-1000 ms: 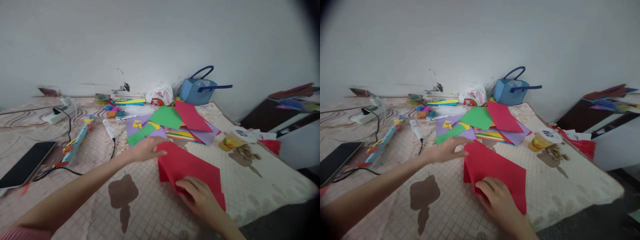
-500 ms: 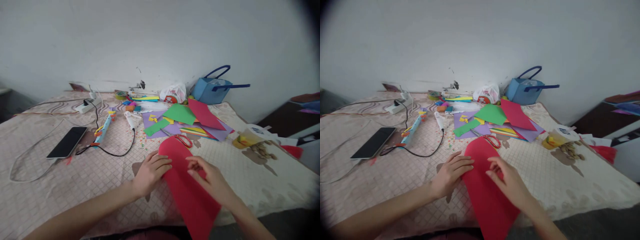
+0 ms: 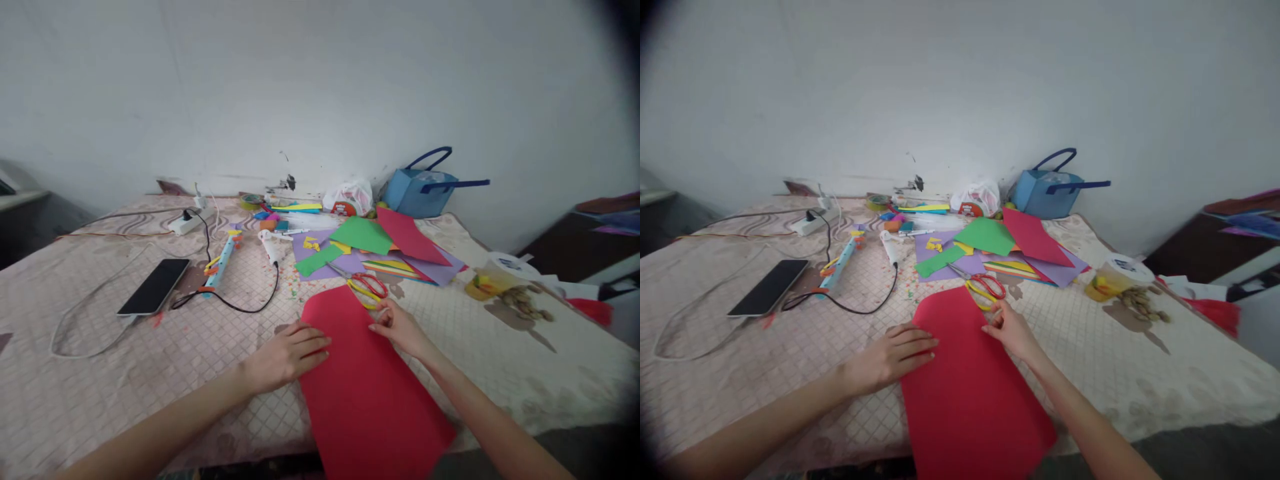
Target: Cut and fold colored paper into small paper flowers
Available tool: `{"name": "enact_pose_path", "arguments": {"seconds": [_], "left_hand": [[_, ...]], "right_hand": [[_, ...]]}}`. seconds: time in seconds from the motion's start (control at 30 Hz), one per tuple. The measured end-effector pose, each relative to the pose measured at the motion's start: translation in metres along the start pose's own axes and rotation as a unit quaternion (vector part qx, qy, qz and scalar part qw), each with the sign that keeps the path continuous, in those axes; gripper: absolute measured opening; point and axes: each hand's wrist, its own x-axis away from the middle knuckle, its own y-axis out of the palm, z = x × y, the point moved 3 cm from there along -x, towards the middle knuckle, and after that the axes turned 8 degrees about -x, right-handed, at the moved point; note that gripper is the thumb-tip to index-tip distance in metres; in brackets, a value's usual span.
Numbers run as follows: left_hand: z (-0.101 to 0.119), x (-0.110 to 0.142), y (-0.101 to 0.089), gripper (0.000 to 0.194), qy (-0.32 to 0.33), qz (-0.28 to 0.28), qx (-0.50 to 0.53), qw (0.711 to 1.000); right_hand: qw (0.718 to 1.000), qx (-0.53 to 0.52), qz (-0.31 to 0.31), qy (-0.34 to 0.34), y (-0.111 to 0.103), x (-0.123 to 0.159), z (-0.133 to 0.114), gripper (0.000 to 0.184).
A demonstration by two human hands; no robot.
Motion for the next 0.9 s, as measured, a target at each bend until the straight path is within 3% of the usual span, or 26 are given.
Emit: {"name": "enact_pose_path", "arguments": {"seconds": [0.17, 0.3, 0.37, 0.53, 0.63, 0.73, 0.9], "left_hand": [[-0.007, 0.007, -0.006, 0.022, 0.001, 0.018, -0.042, 0.999], [-0.035, 0.000, -0.007, 0.023, -0.005, 0.028, -0.060, 0.998], [-0.059, -0.005, -0.003, 0.022, -0.047, 0.040, -0.069, 0.996], [-0.108, -0.013, 0.015, 0.032, -0.252, 0.054, -0.071, 0.964], [-0.110, -0.011, 0.022, 0.025, -0.318, 0.084, -0.003, 0.944], [-0.103, -0.007, 0.025, 0.013, -0.346, 0.073, 0.053, 0.934], [-0.098, 0.009, 0.018, 0.009, -0.384, 0.050, 0.069, 0.920]], "right_hand": [[0.997, -0.075, -0.025, -0.026, -0.003, 0.003, -0.017, 0.018], [0.984, -0.141, 0.078, -0.071, -0.019, -0.021, -0.031, 0.023], [0.977, -0.160, 0.120, -0.074, -0.025, -0.044, -0.030, 0.027], [0.965, -0.151, 0.199, -0.080, -0.023, -0.109, -0.019, 0.037], [0.961, -0.123, 0.233, -0.084, -0.017, -0.136, -0.014, 0.040], [0.962, -0.084, 0.241, -0.094, -0.013, -0.147, -0.013, 0.038], [0.966, 0.004, 0.218, -0.136, -0.023, -0.125, -0.026, 0.025]]}}
